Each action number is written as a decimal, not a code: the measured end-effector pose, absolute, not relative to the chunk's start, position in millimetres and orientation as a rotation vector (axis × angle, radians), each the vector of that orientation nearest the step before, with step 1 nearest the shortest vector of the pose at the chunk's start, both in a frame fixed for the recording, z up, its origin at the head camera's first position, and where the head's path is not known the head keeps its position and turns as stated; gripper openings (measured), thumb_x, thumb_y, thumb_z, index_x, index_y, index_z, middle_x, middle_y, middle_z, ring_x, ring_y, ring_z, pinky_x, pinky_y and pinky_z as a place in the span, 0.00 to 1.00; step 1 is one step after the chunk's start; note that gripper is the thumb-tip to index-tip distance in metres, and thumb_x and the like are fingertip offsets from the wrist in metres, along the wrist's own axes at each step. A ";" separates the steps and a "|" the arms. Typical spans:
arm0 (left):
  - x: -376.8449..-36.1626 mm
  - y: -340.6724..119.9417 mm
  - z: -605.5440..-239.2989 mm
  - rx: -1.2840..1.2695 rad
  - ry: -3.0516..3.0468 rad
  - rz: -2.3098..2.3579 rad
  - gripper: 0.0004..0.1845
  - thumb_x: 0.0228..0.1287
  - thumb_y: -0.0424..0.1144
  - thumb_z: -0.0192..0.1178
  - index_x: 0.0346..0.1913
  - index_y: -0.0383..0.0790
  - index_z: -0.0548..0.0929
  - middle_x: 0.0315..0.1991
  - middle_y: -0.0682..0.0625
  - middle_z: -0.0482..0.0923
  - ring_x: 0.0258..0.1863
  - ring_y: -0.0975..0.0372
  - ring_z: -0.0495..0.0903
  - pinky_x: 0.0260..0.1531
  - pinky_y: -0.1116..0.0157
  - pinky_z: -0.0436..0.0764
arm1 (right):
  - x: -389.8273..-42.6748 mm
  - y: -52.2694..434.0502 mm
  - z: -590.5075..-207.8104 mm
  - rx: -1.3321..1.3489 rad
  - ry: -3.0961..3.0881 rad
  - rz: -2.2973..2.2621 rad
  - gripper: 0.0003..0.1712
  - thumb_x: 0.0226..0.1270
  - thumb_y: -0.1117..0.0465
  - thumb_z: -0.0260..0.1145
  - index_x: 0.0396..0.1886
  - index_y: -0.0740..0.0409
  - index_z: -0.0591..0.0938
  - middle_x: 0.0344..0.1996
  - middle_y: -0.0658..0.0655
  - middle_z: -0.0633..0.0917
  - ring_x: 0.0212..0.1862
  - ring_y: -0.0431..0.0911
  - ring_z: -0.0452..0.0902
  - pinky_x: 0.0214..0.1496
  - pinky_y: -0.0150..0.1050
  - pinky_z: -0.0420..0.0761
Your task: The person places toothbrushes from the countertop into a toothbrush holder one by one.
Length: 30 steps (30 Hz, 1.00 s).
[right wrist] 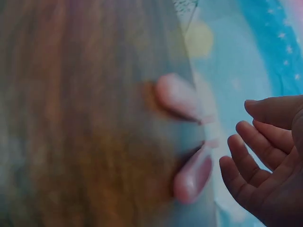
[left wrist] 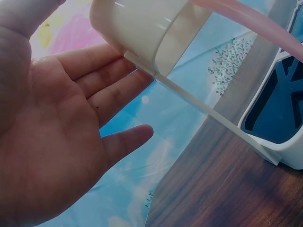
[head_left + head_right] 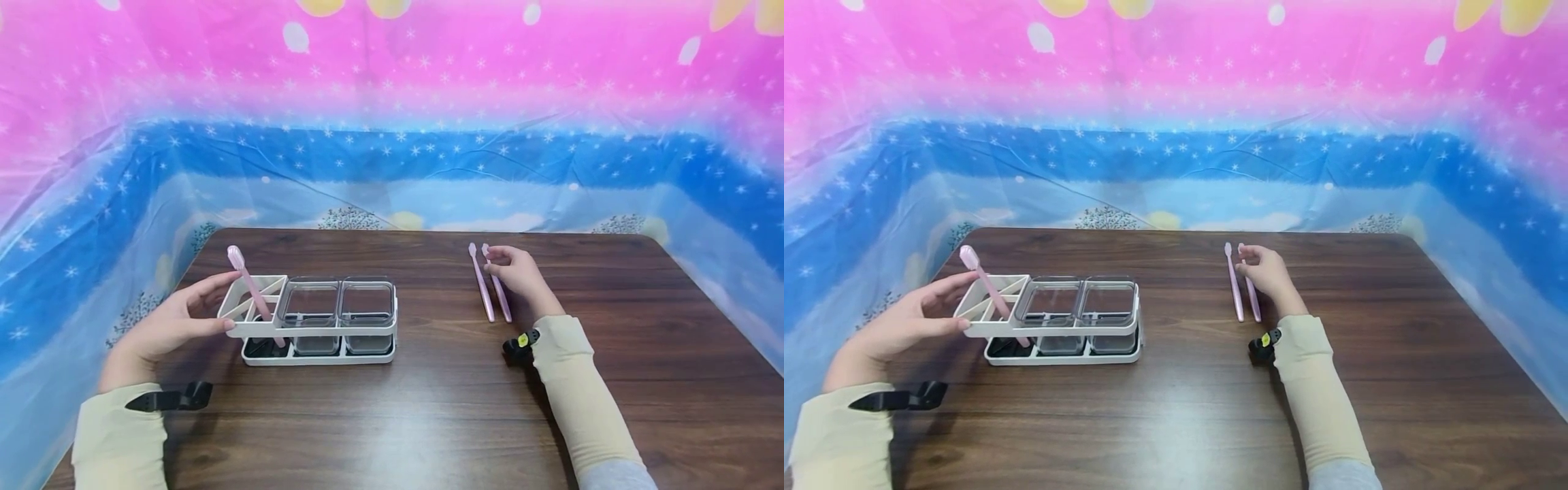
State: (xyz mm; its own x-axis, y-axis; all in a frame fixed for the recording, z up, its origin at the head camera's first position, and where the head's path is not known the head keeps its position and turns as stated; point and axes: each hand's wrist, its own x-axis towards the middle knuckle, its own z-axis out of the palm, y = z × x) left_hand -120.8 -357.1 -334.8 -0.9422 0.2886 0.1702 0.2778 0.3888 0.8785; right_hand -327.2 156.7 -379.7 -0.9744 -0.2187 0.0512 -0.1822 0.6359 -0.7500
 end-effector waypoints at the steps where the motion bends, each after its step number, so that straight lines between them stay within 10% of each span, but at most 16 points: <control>1: -120.9 -357.2 -334.8 0.538 2.607 1.648 0.38 0.60 0.24 0.60 0.72 0.44 0.62 0.51 0.66 0.78 0.49 0.74 0.77 0.44 0.76 0.74 | -328.6 157.9 -381.9 -0.328 2.811 -1.253 0.29 0.68 0.63 0.62 0.66 0.68 0.69 0.60 0.67 0.75 0.62 0.60 0.71 0.62 0.53 0.70; 30: -120.3 -356.2 -334.8 0.526 2.604 1.648 0.38 0.61 0.24 0.60 0.73 0.44 0.61 0.50 0.66 0.78 0.49 0.74 0.77 0.45 0.76 0.74 | -334.9 153.2 -391.7 -0.131 2.877 -1.109 0.27 0.62 0.70 0.59 0.62 0.73 0.72 0.54 0.68 0.80 0.56 0.58 0.74 0.59 0.49 0.72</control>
